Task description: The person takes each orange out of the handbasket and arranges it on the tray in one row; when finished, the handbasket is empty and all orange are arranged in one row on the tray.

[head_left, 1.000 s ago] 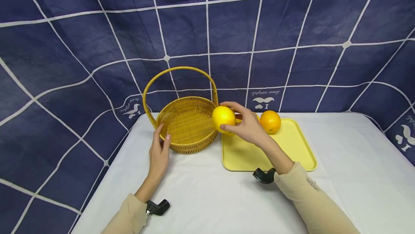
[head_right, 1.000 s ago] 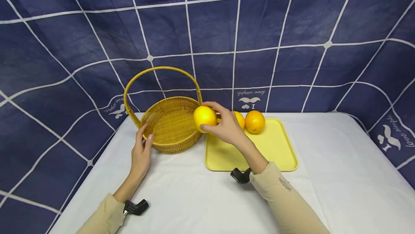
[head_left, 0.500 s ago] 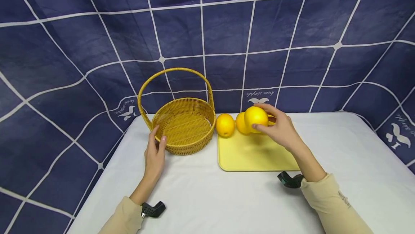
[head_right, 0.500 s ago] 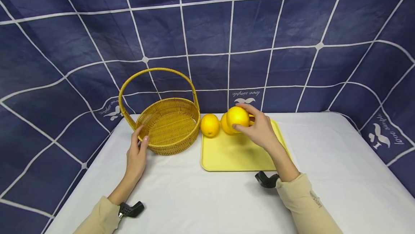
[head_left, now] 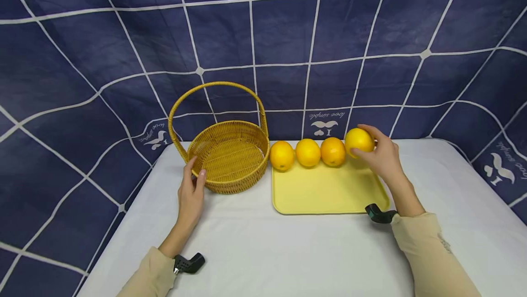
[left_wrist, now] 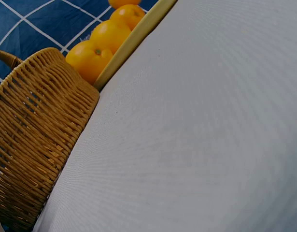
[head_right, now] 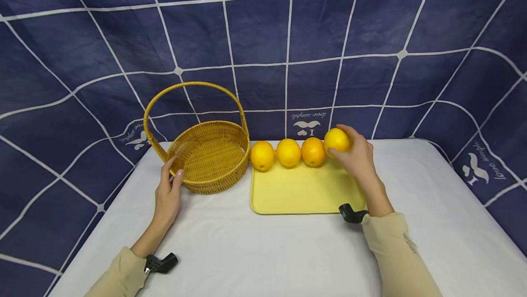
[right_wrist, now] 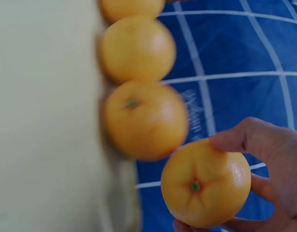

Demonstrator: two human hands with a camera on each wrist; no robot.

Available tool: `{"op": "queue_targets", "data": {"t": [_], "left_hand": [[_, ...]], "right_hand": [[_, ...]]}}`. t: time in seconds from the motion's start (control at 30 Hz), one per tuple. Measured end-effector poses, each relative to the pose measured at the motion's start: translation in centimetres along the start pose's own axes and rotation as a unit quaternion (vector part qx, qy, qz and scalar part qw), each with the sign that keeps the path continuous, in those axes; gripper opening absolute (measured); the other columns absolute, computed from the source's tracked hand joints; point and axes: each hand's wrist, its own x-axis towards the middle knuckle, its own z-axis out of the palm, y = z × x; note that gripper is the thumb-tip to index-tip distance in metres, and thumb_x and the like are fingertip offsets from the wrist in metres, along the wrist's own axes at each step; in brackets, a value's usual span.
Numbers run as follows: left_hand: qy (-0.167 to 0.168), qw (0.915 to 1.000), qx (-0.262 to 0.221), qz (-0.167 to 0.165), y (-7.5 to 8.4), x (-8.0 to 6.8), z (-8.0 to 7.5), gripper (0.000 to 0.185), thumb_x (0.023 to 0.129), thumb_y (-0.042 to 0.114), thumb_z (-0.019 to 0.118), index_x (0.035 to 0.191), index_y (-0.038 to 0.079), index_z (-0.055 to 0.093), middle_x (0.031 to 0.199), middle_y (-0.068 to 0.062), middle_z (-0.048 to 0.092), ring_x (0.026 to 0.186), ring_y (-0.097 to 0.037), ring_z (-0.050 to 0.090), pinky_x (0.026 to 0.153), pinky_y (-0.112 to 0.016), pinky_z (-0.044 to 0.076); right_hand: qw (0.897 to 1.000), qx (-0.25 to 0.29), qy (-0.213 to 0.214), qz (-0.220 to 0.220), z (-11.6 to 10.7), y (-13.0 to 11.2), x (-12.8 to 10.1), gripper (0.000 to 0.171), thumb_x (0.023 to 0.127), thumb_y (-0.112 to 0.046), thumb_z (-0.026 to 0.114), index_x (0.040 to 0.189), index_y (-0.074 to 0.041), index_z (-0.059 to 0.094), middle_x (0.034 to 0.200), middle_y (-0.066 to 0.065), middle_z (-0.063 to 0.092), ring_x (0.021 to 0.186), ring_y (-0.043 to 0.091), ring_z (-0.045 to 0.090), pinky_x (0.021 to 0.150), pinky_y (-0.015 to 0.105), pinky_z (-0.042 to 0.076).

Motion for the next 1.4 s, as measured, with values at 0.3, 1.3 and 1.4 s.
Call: {"op": "queue_targets", "data": {"t": [0.3,1.3,1.4], "left_hand": [[-0.004,1.0,-0.001,-0.001,-0.3,0.1,-0.1,0.055,0.113,0.042,0.047,0.164,0.03,0.033,0.171,-0.005,0.035,0.154,-0.037,0.038,0.122,-0.06,0.037],[-0.003,1.0,-0.006,0.004,0.0,0.1,-0.1,0.055,0.113,0.04,0.047,0.164,0.025,0.035,0.17,-0.006,0.036,0.154,-0.035,0.039,0.122,-0.058,0.038],[-0.002,1.0,-0.008,0.004,0.0,0.1,0.0,0.055,0.113,0.039,0.046,0.164,0.024,0.035,0.17,-0.007,0.036,0.153,-0.036,0.039,0.122,-0.059,0.037]], "right_hand": [[0.998,-0.043,-0.038,0.004,1.9,3.1,0.3,0.073,0.091,-0.015,0.08,0.155,-0.003,0.047,0.148,0.037,0.051,0.13,0.057,0.049,0.11,0.073,0.03],[0.994,-0.076,-0.058,0.047,-0.7,2.5,-1.4,0.085,0.102,-0.048,0.065,0.161,0.003,0.033,0.155,0.039,0.042,0.136,0.058,0.045,0.108,0.071,0.045],[0.993,-0.095,-0.057,0.026,-1.8,2.7,-2.5,0.085,0.103,-0.049,0.065,0.161,0.004,0.034,0.154,0.039,0.042,0.133,0.06,0.046,0.104,0.073,0.046]]}}
